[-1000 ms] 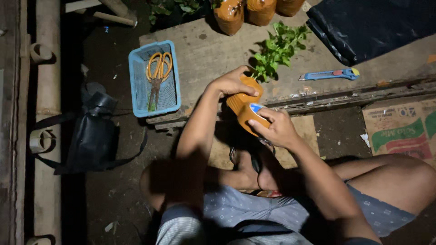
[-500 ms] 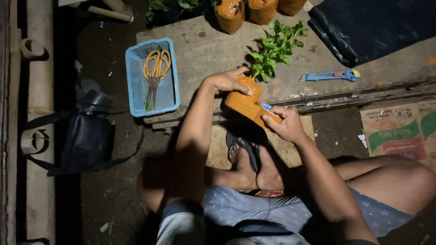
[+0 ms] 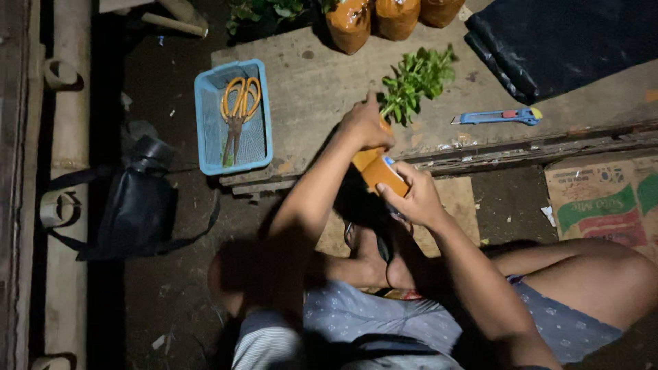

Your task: The person wraps a small potted plant with orange tape, securing the pot and foliage. They use a utility knife to cut the tape and place the wrapped plant among others on the table.

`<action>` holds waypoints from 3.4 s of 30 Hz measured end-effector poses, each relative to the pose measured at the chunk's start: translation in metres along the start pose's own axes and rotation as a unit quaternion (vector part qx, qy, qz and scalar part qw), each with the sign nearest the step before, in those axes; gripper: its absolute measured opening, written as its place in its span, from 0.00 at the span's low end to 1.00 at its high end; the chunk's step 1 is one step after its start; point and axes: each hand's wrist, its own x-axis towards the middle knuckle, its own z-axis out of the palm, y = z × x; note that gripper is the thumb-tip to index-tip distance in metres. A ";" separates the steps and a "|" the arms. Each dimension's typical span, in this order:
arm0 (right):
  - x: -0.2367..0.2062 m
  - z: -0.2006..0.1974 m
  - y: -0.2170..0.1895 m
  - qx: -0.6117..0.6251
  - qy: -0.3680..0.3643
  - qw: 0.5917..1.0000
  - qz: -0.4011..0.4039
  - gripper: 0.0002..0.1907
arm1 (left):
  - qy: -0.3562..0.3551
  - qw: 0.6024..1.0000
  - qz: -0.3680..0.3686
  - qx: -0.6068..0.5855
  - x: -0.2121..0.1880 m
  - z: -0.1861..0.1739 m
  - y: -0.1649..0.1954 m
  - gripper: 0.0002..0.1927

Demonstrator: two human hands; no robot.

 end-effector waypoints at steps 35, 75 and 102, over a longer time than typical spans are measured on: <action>-0.008 0.032 0.044 0.067 0.078 0.992 0.078 0.11 | 0.348 0.936 -0.019 -0.044 -0.035 0.028 -0.006 0.24; -0.028 0.072 0.034 0.202 0.120 0.950 0.206 0.15 | 0.247 0.790 -0.031 -0.560 -0.160 0.108 -0.039 0.29; 0.027 -0.134 -0.003 -0.412 -0.163 0.892 0.094 0.20 | 0.190 0.816 0.172 -0.517 -0.155 0.114 -0.046 0.53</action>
